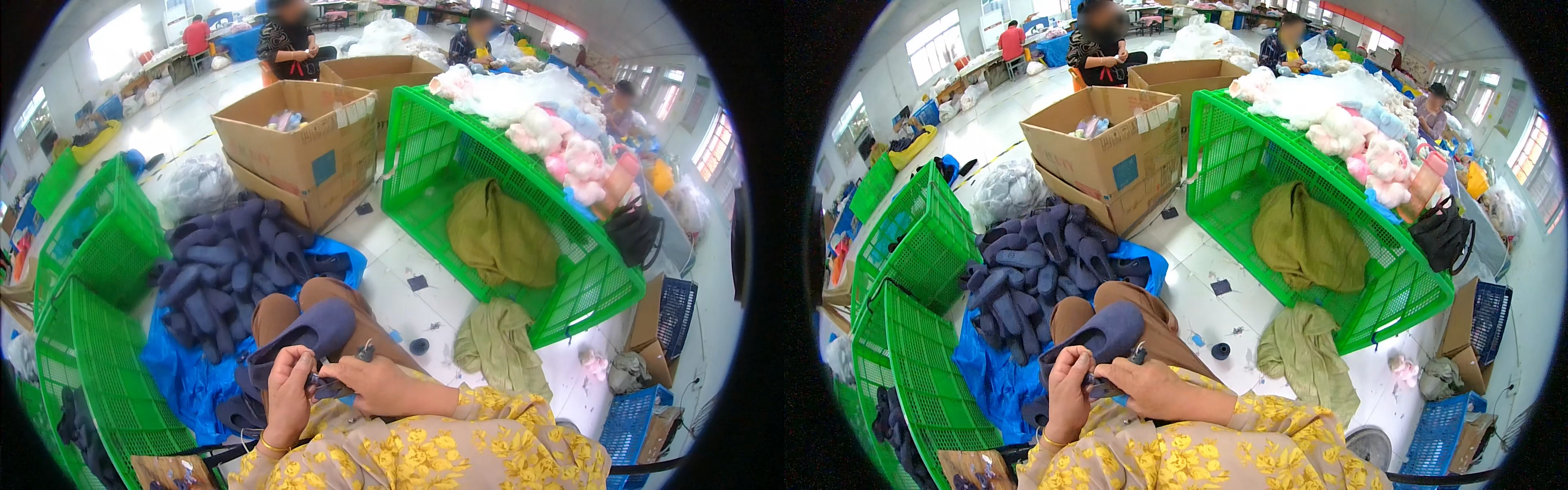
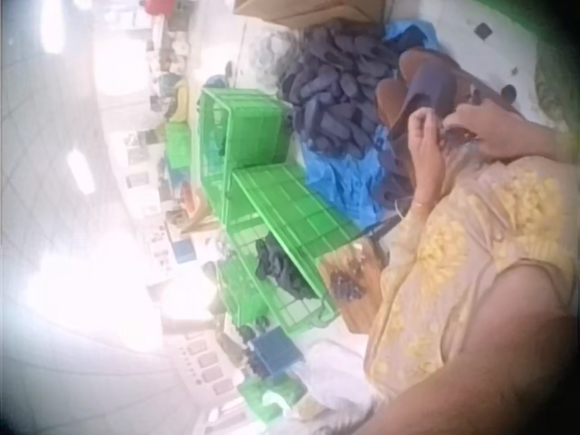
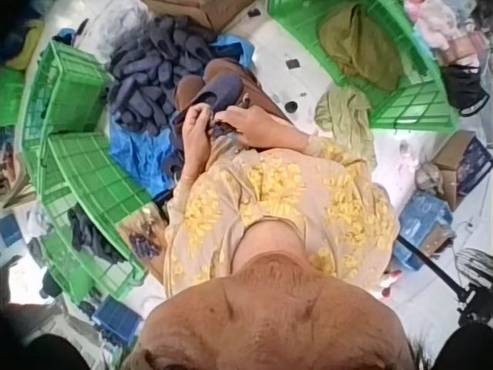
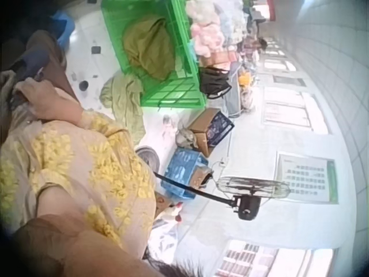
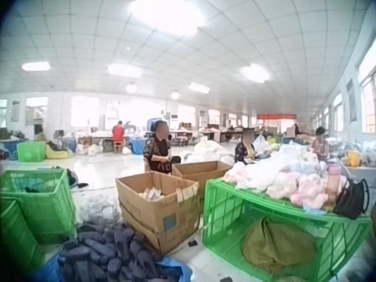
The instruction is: The person sits on the floor and sews a decorative bow onto the vamp of a dark blue slipper using a needle and thread. They repeatedly pull the thread through the fabric and tie off the bow, then place the finished slipper aside and pick up another to repeat the process.
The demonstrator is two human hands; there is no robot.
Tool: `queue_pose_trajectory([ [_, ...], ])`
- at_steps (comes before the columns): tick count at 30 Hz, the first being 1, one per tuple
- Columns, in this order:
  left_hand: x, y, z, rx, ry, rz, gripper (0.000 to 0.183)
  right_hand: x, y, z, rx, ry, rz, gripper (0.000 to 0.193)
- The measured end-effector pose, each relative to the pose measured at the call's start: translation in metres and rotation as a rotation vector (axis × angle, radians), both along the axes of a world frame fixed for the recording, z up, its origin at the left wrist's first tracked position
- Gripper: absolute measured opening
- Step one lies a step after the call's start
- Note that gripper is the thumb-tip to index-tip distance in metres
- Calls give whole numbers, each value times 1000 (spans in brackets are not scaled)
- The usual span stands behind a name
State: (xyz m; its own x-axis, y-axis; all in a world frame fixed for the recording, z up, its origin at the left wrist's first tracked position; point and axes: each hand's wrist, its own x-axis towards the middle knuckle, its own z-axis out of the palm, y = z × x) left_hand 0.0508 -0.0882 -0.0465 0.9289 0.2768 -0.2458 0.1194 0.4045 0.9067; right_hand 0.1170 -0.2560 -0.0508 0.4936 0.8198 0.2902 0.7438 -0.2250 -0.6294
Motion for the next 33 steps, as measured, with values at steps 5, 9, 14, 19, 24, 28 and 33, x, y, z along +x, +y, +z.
queue_pose_trajectory([
  [5,-2,11,0,77,-15,-36,7,6,1,-3,215,-130,-87,45],
  [9,-6,22,-3,12,-111,-20,39,5,-3,3,344,37,-239,34],
  [14,-12,19,7,243,-252,-155,48,8,-1,1,323,42,-175,40],
  [19,-18,19,1,293,-95,-208,29,4,-5,-5,293,-65,-73,49],
  [24,-20,18,-1,85,-56,-206,24,8,-9,-14,225,-289,18,57],
  [28,-24,23,-4,248,-104,-210,25,9,-12,5,232,358,-8,36],
  [33,-25,23,-7,165,-103,-272,29,13,-22,6,68,284,22,24],
])
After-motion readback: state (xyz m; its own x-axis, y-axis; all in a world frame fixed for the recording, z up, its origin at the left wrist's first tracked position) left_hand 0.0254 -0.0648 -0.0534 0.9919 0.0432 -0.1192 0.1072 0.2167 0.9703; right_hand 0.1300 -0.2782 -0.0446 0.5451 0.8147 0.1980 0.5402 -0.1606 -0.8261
